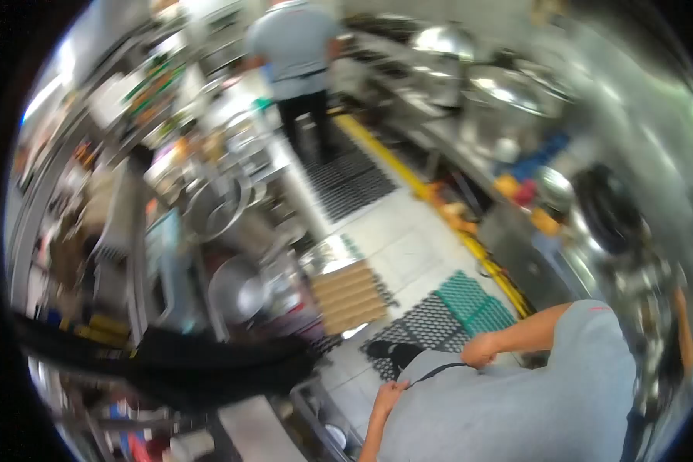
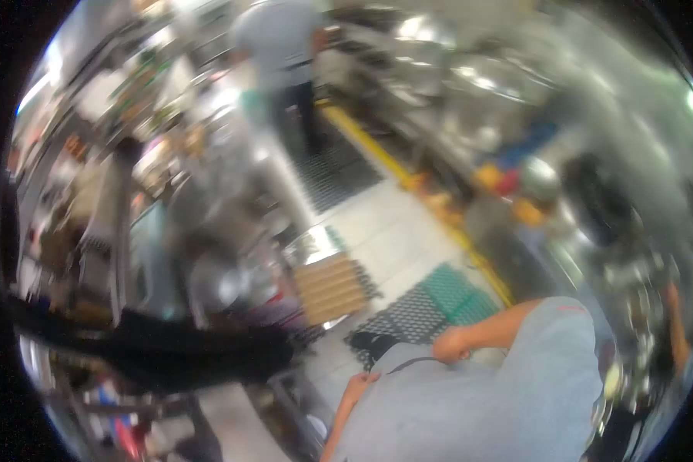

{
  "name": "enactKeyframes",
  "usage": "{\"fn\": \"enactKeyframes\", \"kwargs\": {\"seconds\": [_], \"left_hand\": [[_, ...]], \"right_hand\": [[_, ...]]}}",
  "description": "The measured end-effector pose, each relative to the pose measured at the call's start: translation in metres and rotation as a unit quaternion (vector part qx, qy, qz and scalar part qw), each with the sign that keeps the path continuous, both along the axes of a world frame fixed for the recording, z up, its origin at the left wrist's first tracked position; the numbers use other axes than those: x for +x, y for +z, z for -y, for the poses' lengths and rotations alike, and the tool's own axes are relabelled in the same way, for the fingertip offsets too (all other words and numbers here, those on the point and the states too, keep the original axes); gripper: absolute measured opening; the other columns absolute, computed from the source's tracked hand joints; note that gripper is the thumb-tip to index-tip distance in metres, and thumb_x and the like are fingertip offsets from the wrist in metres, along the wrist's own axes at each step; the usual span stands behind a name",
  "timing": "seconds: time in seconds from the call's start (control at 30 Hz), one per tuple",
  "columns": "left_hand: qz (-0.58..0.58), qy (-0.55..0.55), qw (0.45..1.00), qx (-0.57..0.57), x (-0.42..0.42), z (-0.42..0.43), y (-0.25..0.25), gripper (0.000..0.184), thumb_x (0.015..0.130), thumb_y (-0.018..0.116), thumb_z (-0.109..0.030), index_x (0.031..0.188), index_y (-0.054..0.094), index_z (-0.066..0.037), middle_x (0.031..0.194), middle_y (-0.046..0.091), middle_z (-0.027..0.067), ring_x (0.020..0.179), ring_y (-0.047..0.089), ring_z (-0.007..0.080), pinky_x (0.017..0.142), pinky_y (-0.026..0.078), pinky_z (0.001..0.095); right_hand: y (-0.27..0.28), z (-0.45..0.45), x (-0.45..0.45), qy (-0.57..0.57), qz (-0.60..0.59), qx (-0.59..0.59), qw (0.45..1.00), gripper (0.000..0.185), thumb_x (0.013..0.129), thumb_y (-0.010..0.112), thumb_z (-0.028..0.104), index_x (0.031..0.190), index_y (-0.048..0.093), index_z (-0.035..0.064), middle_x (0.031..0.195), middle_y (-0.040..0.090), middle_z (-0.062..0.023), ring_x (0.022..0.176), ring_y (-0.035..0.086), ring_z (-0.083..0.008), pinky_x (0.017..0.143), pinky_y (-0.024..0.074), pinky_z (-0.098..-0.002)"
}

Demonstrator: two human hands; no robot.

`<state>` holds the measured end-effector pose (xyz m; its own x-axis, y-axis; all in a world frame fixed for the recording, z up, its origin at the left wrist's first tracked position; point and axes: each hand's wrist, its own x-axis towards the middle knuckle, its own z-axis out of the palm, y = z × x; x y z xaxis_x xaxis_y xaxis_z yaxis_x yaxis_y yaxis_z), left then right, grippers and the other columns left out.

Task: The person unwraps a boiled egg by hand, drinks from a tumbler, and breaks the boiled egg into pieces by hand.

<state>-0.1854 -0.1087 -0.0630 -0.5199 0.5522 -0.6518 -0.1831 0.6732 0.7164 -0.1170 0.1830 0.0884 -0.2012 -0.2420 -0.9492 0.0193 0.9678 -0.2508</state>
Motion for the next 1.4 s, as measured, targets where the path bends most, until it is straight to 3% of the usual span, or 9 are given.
{"fn": "enactKeyframes", "kwargs": {"seconds": [0.2, 0.4, 0.47, 0.57, 0.73, 0.83, 0.97, 1.23, 1.4], "left_hand": [[0.018, -0.237, 0.969, 0.067, 0.029, -0.061, 0.037, 0.051, 0.082, 0.068, -0.045, 0.08, 0.065, 0.005, 0.081, 0.068, 0.0169, 0.074, 0.063, 0.021, 0.07, 0.049, 0.035], [0.048, -0.294, 0.953, 0.055, 0.05, -0.09, 0.03, 0.049, 0.082, 0.069, -0.043, 0.08, 0.065, 0.005, 0.076, 0.067, 0.0149, 0.073, 0.062, 0.0203, 0.068, 0.049, 0.0345], [0.046, -0.269, 0.96, 0.056, 0.054, -0.104, 0.036, 0.048, 0.081, 0.07, -0.043, 0.079, 0.065, 0.005, 0.074, 0.067, 0.0146, 0.07, 0.063, 0.0212, 0.066, 0.049, 0.0349], [-0.022, -0.237, 0.97, 0.057, 0.054, -0.128, 0.046, 0.044, 0.08, 0.07, -0.041, 0.077, 0.065, 0.003, 0.072, 0.067, 0.0157, 0.066, 0.064, 0.0254, 0.064, 0.049, 0.0366], [-0.19, -0.24, 0.952, 0.013, 0.003, -0.18, 0.004, 0.026, 0.08, 0.069, -0.025, 0.087, 0.066, 0.0, 0.07, 0.066, 0.0169, 0.067, 0.066, 0.0317, 0.063, 0.05, 0.0393], [-0.311, -0.221, 0.914, 0.142, -0.019, -0.24, 0.011, 0.026, 0.081, 0.067, -0.019, 0.098, 0.065, 0.0, 0.077, 0.067, 0.0187, 0.072, 0.067, 0.0308, 0.067, 0.051, 0.0381], [-0.17, -0.163, 0.965, 0.119, -0.016, -0.354, 0.013, 0.031, 0.083, 0.066, -0.018, 0.105, 0.062, 0.003, 0.091, 0.067, 0.022, 0.083, 0.066, 0.034, 0.075, 0.051, 0.0375], [-0.45, -0.202, 0.835, 0.242, -0.043, -0.646, 0.072, 0.038, 0.083, 0.067, -0.022, 0.106, 0.06, 0.007, 0.102, 0.063, 0.0263, 0.097, 0.059, 0.0416, 0.086, 0.046, 0.0459], [-0.478, -0.269, 0.826, 0.128, -0.045, -0.772, 0.095, 0.04, 0.082, 0.066, -0.026, 0.109, 0.06, 0.003, 0.098, 0.065, 0.0248, 0.09, 0.062, 0.0409, 0.081, 0.048, 0.0486]], "right_hand": [[-0.055, 0.035, 0.232, -0.453, 0.08, -0.12, 0.88, 0.018, 0.078, 0.052, 0.01, 0.088, 0.062, -0.0011, 0.071, 0.063, -0.0119, 0.055, 0.061, -0.0219, 0.045, 0.0509, -0.0335], [0.01, 0.039, 0.237, -0.469, 0.215, -0.12, 0.848, 0.026, 0.076, 0.062, 0.017, 0.098, 0.067, 0.0048, 0.089, 0.068, -0.0146, 0.081, 0.068, -0.0262, 0.064, 0.0571, -0.0376], [0.008, 0.013, 0.244, -0.585, 0.161, -0.163, 0.778, 0.024, 0.078, 0.063, 0.023, 0.092, 0.069, 0.0052, 0.086, 0.069, -0.0149, 0.079, 0.068, -0.0252, 0.063, 0.0562, -0.0373], [-0.017, -0.06, 0.232, -0.572, -0.263, -0.058, 0.774, 0.024, 0.087, 0.057, 0.022, 0.102, 0.066, 0.0054, 0.08, 0.069, -0.0116, 0.071, 0.067, -0.0227, 0.061, 0.0541, -0.0346], [-0.032, -0.165, 0.258, -0.674, -0.465, 0.252, 0.516, 0.021, 0.085, 0.061, 0.021, 0.082, 0.069, 0.001, 0.07, 0.066, -0.017, 0.071, 0.066, -0.0341, 0.067, 0.0515, -0.0433], [-0.061, -0.242, 0.282, -0.693, -0.506, 0.295, 0.421, 0.02, 0.083, 0.062, 0.02, 0.086, 0.069, 0.0015, 0.078, 0.067, -0.0183, 0.076, 0.066, -0.0352, 0.071, 0.0519, -0.0421], [-0.087, -0.311, 0.281, -0.691, -0.527, 0.294, 0.397, 0.026, 0.084, 0.065, 0.02, 0.105, 0.066, 0.0056, 0.104, 0.062, -0.0196, 0.095, 0.063, -0.0339, 0.082, 0.0499, -0.0405], [-0.099, -0.327, 0.293, -0.694, -0.602, 0.268, 0.291, 0.025, 0.084, 0.066, 0.011, 0.108, 0.062, 0.0051, 0.108, 0.06, -0.0112, 0.086, 0.06, -0.0221, 0.069, 0.0461, -0.0309], [-0.077, -0.322, 0.288, -0.745, -0.564, 0.254, 0.248, 0.019, 0.087, 0.064, 0.009, 0.105, 0.063, 0.0047, 0.106, 0.062, -0.0081, 0.083, 0.061, -0.0151, 0.067, 0.048, -0.0262]]}}
